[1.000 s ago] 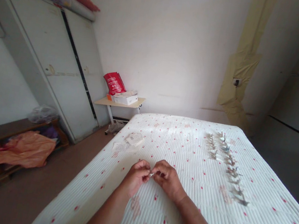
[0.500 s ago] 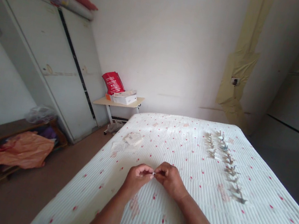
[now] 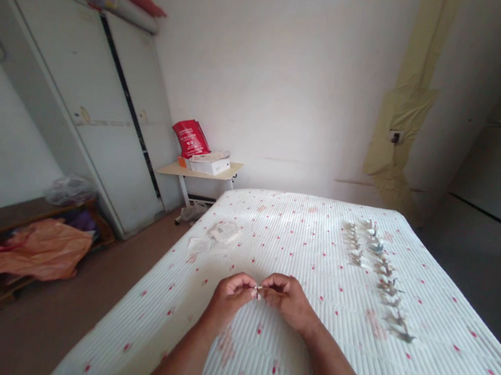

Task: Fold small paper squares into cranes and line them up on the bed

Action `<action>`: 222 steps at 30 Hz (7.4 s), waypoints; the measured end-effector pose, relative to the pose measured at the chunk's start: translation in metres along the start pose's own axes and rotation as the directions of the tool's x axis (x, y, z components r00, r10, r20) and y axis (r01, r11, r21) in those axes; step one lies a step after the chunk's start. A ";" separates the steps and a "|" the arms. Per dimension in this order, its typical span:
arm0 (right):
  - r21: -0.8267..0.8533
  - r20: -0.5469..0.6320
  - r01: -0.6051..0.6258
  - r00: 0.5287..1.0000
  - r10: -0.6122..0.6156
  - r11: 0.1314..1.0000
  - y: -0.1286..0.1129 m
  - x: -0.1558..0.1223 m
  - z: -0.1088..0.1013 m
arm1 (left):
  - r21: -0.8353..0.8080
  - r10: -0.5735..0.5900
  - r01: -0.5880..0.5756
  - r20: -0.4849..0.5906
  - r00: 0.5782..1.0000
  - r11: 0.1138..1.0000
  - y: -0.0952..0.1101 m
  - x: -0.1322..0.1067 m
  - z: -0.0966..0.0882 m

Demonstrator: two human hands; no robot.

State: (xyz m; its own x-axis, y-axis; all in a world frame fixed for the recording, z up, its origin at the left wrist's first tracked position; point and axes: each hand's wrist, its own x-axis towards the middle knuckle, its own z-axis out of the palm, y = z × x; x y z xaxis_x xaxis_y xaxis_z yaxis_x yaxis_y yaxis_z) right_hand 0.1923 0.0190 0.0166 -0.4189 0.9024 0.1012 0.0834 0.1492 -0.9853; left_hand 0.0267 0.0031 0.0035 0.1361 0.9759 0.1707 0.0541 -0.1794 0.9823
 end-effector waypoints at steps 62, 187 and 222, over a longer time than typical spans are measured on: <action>-0.351 -0.180 0.048 0.977 -0.118 0.935 0.007 0.008 0.019 | -0.012 -0.015 0.013 -0.222 0.975 1.000 -0.007 0.005 0.012; -0.279 -0.221 0.181 0.944 -0.247 0.943 0.005 0.007 0.017 | 0.145 0.045 -0.025 -0.138 0.989 0.989 -0.010 -0.001 0.016; 0.157 -0.312 0.044 0.950 0.007 0.987 0.004 0.010 0.019 | -0.102 -0.027 -0.005 -0.307 0.951 0.995 -0.009 0.008 0.013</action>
State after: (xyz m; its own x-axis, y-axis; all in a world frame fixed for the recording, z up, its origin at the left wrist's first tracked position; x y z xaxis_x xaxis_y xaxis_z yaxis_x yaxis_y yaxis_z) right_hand 0.1713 0.0209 0.0110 -0.1151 0.9845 0.1321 -0.0786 0.1236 -0.9892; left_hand 0.0405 0.0110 -0.0050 -0.1754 0.9714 0.1599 -0.0474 -0.1706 0.9842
